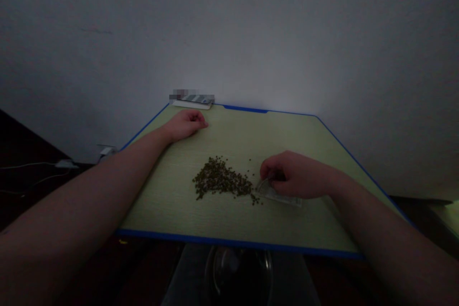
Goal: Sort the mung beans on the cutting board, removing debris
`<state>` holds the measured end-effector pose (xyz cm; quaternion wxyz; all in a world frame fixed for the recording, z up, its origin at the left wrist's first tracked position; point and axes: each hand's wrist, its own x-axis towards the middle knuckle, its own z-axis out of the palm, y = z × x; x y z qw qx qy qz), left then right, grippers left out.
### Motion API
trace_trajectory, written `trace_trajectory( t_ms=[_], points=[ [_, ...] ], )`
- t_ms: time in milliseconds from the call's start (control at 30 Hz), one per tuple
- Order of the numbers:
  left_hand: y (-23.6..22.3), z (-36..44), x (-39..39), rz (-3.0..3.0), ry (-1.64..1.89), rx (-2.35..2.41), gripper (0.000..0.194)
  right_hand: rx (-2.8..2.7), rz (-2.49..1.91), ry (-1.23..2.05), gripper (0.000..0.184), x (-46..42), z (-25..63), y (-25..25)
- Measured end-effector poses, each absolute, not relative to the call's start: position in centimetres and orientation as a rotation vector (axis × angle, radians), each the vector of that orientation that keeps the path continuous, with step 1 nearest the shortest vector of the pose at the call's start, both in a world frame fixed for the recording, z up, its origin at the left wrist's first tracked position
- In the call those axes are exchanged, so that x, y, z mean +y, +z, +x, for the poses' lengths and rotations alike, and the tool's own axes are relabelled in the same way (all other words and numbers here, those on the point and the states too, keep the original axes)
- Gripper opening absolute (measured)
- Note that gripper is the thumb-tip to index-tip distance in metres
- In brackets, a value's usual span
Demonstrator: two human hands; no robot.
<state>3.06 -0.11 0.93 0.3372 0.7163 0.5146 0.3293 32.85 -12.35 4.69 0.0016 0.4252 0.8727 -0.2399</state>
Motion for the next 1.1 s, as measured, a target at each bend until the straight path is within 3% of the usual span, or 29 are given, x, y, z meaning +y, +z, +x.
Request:
trace_trajectory(
  t_ms=[1100],
  points=[
    [0.6,2.9,0.2,1.839,0.849,1.319,0.018,2.802,0.912,-0.955,0.032,-15.8,29.7,5.0]
  ],
)
